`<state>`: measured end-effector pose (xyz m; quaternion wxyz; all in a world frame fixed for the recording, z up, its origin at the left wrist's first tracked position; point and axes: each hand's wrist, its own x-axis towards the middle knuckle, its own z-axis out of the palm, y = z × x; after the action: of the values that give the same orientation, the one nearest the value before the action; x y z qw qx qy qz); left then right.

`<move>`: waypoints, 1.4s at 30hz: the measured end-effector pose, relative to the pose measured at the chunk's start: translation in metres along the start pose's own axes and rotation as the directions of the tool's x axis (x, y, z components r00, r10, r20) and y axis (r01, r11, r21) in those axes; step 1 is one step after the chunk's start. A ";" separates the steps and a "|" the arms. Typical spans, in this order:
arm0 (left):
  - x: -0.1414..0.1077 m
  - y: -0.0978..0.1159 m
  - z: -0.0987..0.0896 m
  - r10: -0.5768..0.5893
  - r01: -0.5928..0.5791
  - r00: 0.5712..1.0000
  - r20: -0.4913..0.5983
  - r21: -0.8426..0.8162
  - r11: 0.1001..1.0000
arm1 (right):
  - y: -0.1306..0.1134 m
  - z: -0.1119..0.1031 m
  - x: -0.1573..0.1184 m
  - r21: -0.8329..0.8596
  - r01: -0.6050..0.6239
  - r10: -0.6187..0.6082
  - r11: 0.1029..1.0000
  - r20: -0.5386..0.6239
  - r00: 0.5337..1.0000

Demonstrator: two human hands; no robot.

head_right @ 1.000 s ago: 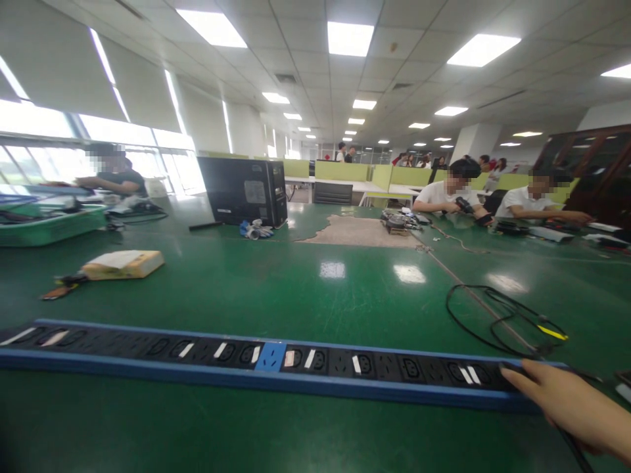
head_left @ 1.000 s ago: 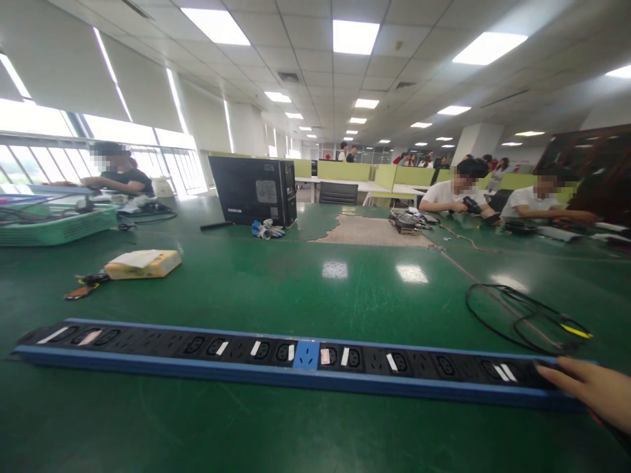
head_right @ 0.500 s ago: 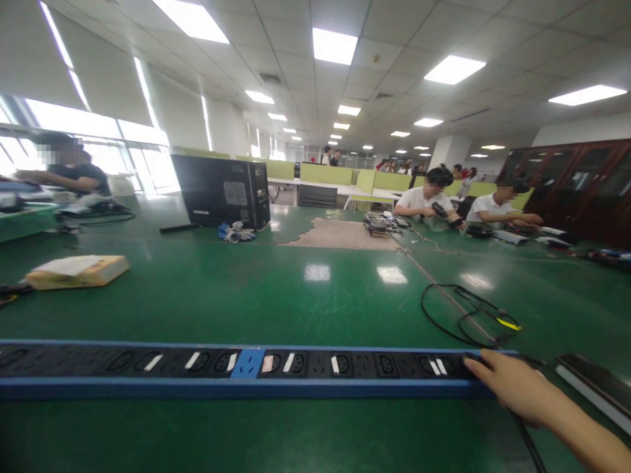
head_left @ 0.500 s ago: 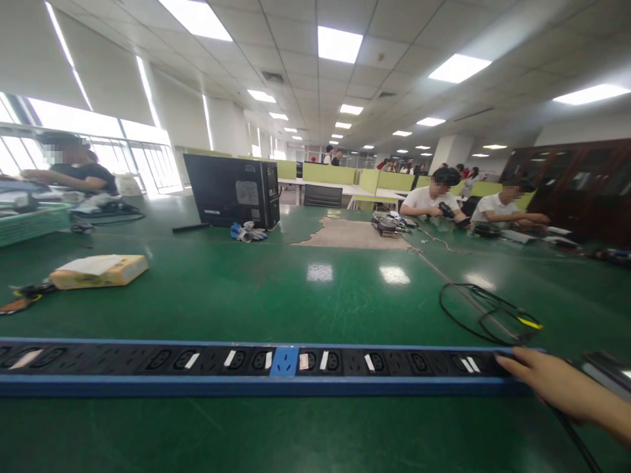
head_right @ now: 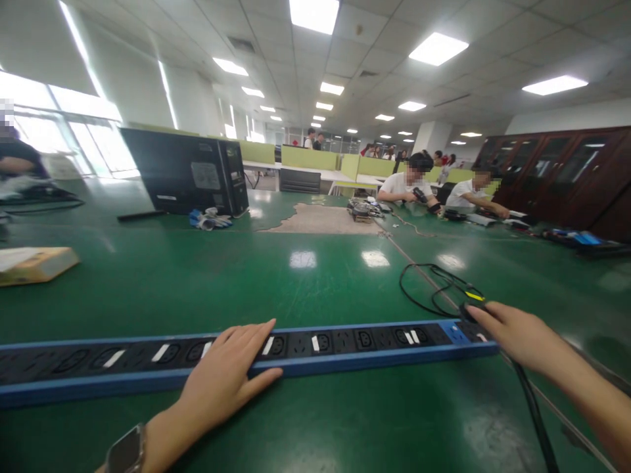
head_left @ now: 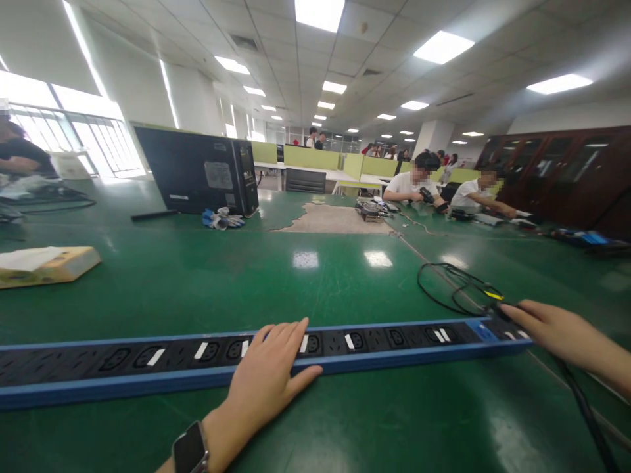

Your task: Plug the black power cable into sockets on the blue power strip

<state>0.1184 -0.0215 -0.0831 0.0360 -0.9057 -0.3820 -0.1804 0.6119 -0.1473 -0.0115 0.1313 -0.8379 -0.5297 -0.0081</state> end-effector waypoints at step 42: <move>0.106 0.007 -0.004 -0.090 0.141 0.932 0.351 -0.125 0.982 | 0.014 0.051 0.005 0.060 -0.069 0.062 0.996 0.111 0.992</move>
<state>0.1907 0.0448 -0.0413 -0.1094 -0.8993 -0.4206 -0.0492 0.6207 -0.1367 -0.0628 0.1292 -0.8495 -0.5081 0.0590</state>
